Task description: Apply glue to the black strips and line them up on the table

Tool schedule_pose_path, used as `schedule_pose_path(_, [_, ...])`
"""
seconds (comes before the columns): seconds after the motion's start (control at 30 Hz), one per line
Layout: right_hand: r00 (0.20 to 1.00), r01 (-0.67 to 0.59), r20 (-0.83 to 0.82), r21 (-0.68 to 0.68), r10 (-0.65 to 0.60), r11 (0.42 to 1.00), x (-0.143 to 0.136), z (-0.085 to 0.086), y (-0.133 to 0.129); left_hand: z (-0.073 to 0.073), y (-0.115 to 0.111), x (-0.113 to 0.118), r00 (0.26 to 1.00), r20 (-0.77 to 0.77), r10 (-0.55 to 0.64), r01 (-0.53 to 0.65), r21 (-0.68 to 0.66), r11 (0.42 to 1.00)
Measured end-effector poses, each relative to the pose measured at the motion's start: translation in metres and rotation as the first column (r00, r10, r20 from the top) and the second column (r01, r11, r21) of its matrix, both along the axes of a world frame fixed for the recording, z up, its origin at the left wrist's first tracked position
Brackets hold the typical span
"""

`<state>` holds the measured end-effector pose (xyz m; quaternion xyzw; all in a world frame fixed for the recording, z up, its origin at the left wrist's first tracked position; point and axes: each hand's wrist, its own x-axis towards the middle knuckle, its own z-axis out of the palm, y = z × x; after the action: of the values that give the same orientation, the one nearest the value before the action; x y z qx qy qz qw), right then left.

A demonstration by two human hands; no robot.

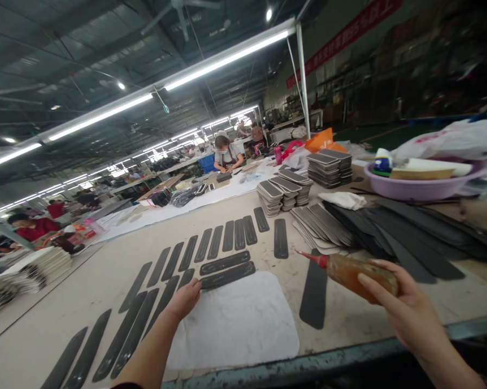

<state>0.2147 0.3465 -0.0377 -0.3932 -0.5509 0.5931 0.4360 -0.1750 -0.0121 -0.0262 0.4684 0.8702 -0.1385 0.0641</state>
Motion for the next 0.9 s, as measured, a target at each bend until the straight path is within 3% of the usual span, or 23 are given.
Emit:
schedule_pose_path(0.33, [0.99,0.003,-0.142,-0.154,-0.025,0.988,-0.004,0.003,0.0,-0.011,0.002,-0.013,0.987,-0.029,0.16,-0.159,0.039,0.987])
schedule_pose_path(0.47, [0.978,-0.022,-0.21,-0.197,-0.021,0.98,-0.002,0.013,-0.001,0.0,0.01,-0.011,0.978,-0.035,0.205,-0.201,0.095,0.975])
schedule_pose_path(0.57, [0.968,-0.013,-0.249,-0.196,-0.037,0.98,0.001,0.02,0.002,0.011,0.026,-0.003,0.985,-0.013,0.173,-0.168,0.176,0.97])
schedule_pose_path(0.67, [0.959,0.002,-0.28,-0.189,-0.055,0.982,0.004,0.025,0.004,0.014,0.056,0.038,0.99,0.031,0.138,-0.141,0.307,0.941])
schedule_pose_path(0.8, [0.952,0.014,-0.296,-0.213,-0.078,0.977,0.006,0.028,0.006,0.002,0.119,0.145,0.944,0.319,-0.089,-0.079,0.478,0.875])
schedule_pose_path(0.9, [0.952,0.013,-0.295,-0.23,-0.082,0.973,0.008,0.027,0.006,-0.013,0.165,0.218,0.897,0.357,-0.261,0.071,0.467,0.881])
